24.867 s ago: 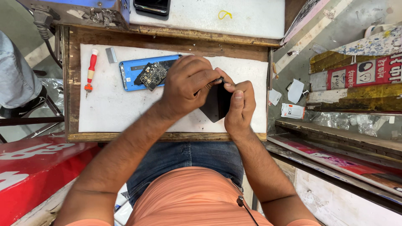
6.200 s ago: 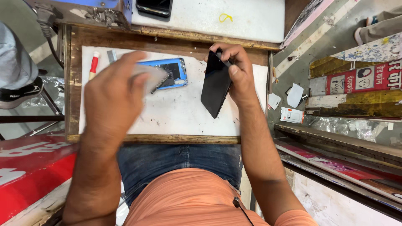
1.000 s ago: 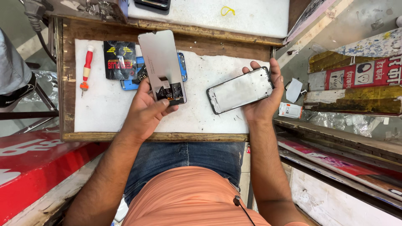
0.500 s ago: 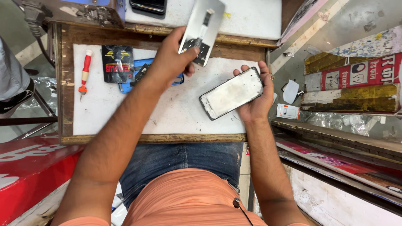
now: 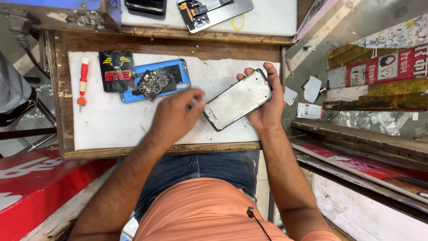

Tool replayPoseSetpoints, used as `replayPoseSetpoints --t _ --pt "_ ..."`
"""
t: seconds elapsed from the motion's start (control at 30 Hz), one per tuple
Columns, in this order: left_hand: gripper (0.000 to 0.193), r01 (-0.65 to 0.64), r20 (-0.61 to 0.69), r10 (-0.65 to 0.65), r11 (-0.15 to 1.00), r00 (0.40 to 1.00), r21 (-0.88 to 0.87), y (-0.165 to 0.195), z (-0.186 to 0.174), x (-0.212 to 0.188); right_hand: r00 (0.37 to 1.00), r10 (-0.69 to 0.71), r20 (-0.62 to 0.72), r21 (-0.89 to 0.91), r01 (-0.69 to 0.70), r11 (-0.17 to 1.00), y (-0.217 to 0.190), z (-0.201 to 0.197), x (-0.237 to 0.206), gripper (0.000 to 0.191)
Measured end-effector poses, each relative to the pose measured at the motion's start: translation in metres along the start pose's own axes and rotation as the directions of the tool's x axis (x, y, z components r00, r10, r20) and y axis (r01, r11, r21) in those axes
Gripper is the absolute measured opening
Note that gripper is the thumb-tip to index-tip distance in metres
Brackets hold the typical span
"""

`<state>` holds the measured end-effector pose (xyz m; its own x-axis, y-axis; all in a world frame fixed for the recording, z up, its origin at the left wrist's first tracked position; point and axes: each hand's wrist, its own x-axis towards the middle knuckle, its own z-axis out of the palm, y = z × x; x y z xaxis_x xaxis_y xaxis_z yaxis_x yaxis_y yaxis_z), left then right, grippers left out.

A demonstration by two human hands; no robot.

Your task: The person disassembles a smartphone, removes the motherboard, and then reassembles the phone by reconnecting the display ribbon cable and applying adhesive to the frame. The person uses a screwdriver and a small scraper tool during the process.

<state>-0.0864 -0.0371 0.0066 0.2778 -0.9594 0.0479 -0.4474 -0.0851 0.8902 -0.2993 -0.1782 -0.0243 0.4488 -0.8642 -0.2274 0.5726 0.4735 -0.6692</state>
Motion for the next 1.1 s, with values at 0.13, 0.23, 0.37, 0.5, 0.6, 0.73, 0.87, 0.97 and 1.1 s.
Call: replayPoseSetpoints --t 0.13,0.23,0.37,0.5,0.6,0.73,0.87,0.97,1.1 --pt "0.021 0.094 0.054 -0.089 0.99 0.995 -0.105 -0.003 0.007 -0.02 0.998 0.032 0.056 0.015 -0.033 0.999 0.006 0.008 -0.005 0.036" --pt "0.018 0.13 0.036 -0.127 0.986 0.991 -0.106 -0.012 0.004 -0.023 0.995 0.057 0.084 0.019 -0.059 0.998 0.014 0.014 -0.011 0.042" --pt "0.014 0.061 -0.06 -0.06 0.998 0.996 0.021 -0.026 -0.011 -0.023 0.991 0.05 0.122 -0.329 -0.007 0.944 0.015 0.015 -0.02 0.044" --pt "0.013 0.061 -0.074 -0.049 0.984 0.996 0.166 -0.035 -0.033 -0.023 0.997 0.044 0.059 -0.811 0.023 0.585 0.006 0.019 -0.034 0.035" --pt "0.013 0.108 -0.051 -0.097 0.955 0.994 0.276 -0.035 -0.045 -0.023 0.992 0.084 0.09 -0.977 0.071 0.2 0.0 0.03 -0.041 0.032" --pt "0.014 0.098 -0.095 -0.071 0.941 0.993 0.324 -0.031 -0.053 -0.023 0.948 0.022 0.318 -0.944 0.319 -0.083 -0.003 0.048 -0.043 0.03" --pt "0.013 0.207 -0.182 -0.157 0.931 0.971 0.301 -0.034 -0.072 -0.022 0.941 0.0 0.34 -0.924 0.334 -0.188 0.002 0.053 -0.041 0.024" --pt "0.009 0.154 -0.431 -0.039 0.96 0.901 0.236 -0.044 -0.096 -0.01 0.943 -0.055 0.33 -0.925 0.31 -0.221 0.011 0.047 -0.039 0.018" --pt "0.003 0.015 -0.611 0.149 0.967 0.778 0.255 -0.055 -0.117 0.018 0.931 -0.148 0.333 -0.917 0.284 -0.281 0.024 0.034 -0.036 0.012"
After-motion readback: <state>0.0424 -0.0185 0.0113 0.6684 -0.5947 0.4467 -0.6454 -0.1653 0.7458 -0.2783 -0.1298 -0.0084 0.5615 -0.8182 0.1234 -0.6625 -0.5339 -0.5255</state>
